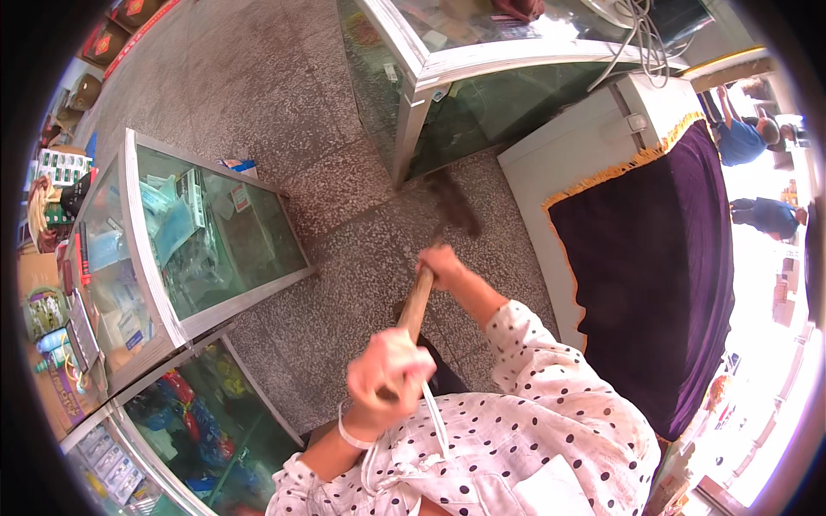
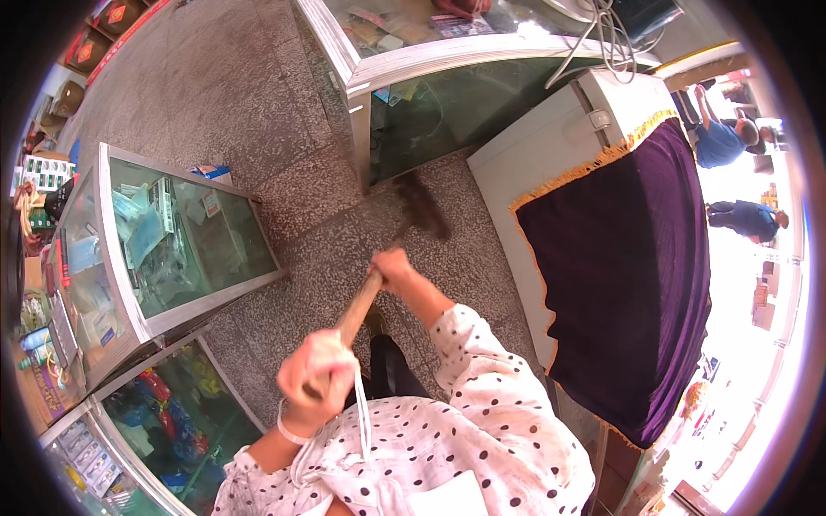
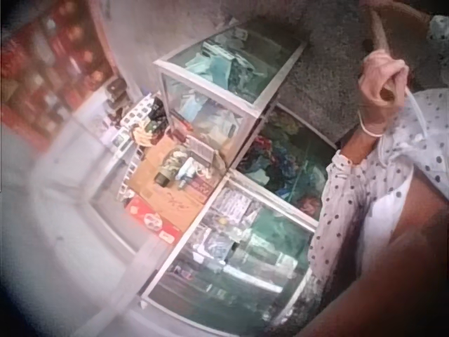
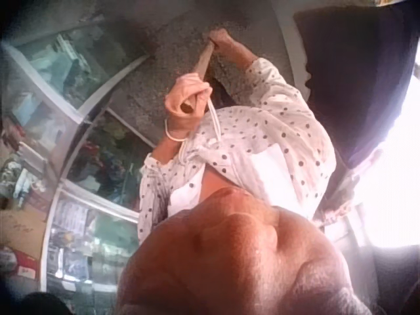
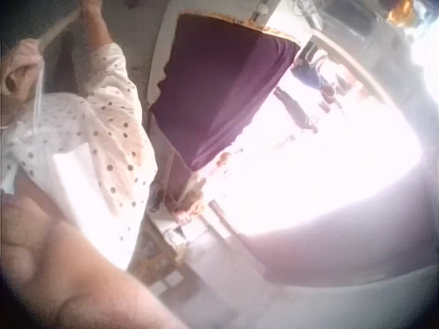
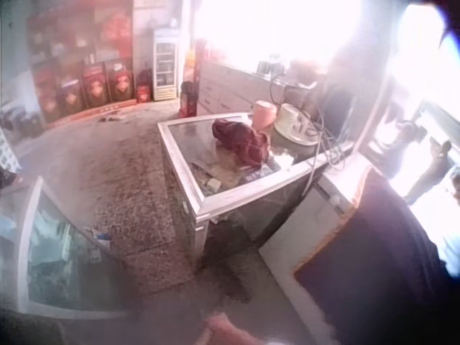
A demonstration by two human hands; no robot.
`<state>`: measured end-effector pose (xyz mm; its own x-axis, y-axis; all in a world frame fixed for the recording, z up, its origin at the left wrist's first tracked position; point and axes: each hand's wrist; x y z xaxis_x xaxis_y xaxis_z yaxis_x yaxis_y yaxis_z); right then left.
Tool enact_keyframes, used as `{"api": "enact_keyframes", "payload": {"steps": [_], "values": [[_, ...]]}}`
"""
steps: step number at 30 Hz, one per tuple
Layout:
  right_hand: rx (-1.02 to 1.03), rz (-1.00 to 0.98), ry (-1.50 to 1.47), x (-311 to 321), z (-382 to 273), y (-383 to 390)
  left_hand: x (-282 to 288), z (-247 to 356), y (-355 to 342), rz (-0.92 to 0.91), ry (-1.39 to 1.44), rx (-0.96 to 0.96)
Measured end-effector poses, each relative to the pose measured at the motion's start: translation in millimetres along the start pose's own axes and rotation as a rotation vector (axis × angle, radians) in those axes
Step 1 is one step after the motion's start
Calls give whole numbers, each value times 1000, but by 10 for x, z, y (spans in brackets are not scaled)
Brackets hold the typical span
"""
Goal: The person sweeps the floor of a small shop using a broom, moving debris toward the entrance. They briefly move a blue plastic stool to access the area underneath before continuing to sweep.
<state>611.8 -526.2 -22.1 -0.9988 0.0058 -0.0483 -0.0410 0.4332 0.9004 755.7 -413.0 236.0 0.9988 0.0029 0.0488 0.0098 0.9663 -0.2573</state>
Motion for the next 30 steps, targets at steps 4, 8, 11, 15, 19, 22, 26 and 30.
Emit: {"api": "enact_keyframes", "payload": {"steps": [4,8,11,15,19,22,26,30], "values": [[40,-36,-97,-66,-81,1210,129,667,-127,-328,194,-201],[119,56,-83,216,-102,1139,166,507,-140,-461,319,-173],[48,161,66,573,-202,395,0,-159,-53,-359,315,-88],[102,34,347,450,-28,-240,-54,-229,-29,-228,176,5],[1226,-299,1319,-53,359,-22,219,476,-80,-204,41,119],[1320,-117,1057,-454,528,254,319,751,-251,-334,-40,54],[-46,-262,-211,-803,263,1213,524,1184,-298,-596,66,-48],[-170,-264,-493,-708,316,1383,756,1236,-402,-572,291,13]]}}
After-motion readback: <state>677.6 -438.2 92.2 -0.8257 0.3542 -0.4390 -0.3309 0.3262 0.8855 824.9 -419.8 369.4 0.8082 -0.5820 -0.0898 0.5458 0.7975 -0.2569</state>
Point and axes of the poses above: each hand's wrist, its own y-axis away from the middle knuckle, its own x-axis out of the back of the hand, z = x × y, and after that the axes turned 10 degrees about y, right-handed
